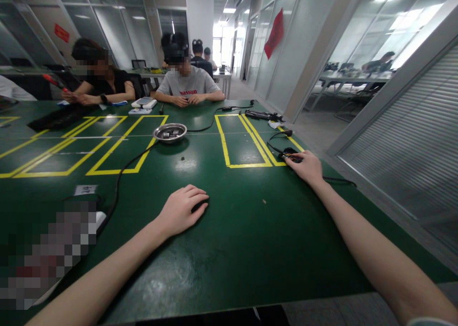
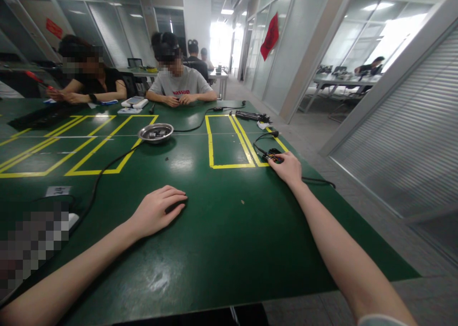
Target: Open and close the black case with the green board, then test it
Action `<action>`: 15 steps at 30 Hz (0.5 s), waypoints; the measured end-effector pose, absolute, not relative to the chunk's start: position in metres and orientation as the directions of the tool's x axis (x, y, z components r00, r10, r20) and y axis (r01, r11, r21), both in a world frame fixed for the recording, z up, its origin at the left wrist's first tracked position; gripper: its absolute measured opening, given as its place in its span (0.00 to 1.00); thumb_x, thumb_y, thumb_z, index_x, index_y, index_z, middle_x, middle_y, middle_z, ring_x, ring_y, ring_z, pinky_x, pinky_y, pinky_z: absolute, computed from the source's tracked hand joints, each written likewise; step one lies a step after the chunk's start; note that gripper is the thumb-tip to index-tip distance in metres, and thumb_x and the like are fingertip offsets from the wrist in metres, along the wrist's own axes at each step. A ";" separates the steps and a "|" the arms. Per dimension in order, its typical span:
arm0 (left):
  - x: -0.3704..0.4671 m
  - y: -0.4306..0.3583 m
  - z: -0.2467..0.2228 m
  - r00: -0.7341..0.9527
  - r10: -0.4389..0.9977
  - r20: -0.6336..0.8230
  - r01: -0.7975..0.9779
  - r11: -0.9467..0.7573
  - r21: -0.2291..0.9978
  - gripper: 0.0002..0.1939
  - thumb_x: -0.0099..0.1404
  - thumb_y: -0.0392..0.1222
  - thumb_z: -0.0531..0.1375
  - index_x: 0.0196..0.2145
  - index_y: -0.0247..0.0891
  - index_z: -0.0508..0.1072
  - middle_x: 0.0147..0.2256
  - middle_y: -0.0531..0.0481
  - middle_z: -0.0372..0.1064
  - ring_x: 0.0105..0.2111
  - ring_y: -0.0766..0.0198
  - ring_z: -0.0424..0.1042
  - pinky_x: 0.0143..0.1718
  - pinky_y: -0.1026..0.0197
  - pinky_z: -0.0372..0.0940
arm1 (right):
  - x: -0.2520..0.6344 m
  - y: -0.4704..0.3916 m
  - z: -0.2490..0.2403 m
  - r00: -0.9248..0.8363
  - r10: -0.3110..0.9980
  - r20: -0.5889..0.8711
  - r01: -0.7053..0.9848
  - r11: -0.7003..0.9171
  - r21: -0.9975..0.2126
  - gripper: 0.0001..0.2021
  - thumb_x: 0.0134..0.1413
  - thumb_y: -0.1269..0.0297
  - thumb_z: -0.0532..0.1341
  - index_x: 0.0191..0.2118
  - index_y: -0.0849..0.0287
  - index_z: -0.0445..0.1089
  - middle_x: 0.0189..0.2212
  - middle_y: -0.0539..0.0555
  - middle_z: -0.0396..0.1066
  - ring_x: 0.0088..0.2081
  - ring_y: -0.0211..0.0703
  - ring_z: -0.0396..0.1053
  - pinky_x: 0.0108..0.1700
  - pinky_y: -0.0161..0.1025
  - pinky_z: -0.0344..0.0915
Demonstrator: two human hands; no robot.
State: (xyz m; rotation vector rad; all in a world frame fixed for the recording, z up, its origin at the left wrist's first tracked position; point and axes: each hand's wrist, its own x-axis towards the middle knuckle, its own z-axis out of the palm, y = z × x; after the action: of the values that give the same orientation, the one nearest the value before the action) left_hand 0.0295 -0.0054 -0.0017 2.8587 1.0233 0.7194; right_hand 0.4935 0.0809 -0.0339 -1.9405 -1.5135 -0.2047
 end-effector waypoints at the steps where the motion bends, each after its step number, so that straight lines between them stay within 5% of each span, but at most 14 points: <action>1: 0.030 -0.005 -0.002 0.679 0.605 0.415 0.596 -0.785 0.170 0.11 0.73 0.40 0.58 0.46 0.37 0.79 0.45 0.46 0.80 0.45 0.55 0.77 0.45 0.51 0.74 | 0.493 0.080 -0.034 0.312 0.808 0.500 0.915 -0.115 -0.386 0.21 0.49 0.48 0.64 0.40 0.59 0.82 0.39 0.60 0.75 0.37 0.54 0.73 0.37 0.46 0.68; 8: 0.030 -0.005 -0.004 0.677 0.602 0.424 0.592 -0.787 0.172 0.10 0.73 0.40 0.58 0.45 0.38 0.79 0.45 0.46 0.80 0.45 0.55 0.77 0.45 0.51 0.74 | 0.493 0.081 -0.033 0.354 0.732 0.582 0.904 -0.108 -0.414 0.22 0.59 0.48 0.58 0.44 0.60 0.81 0.42 0.64 0.78 0.41 0.57 0.74 0.40 0.46 0.68; 15: 0.030 -0.006 -0.003 0.674 0.609 0.418 0.599 -0.782 0.174 0.10 0.73 0.40 0.58 0.45 0.38 0.79 0.45 0.46 0.80 0.45 0.55 0.77 0.46 0.52 0.74 | 0.492 0.086 -0.036 0.400 0.812 0.424 0.891 -0.235 -0.390 0.21 0.57 0.51 0.61 0.50 0.58 0.79 0.46 0.63 0.80 0.46 0.60 0.75 0.43 0.48 0.70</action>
State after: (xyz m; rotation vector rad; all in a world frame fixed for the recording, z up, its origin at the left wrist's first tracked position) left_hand 0.0296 -0.0056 -0.0032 2.8535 1.0299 0.7253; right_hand 0.4922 0.0862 -0.0361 -2.0836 -1.4473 -0.1762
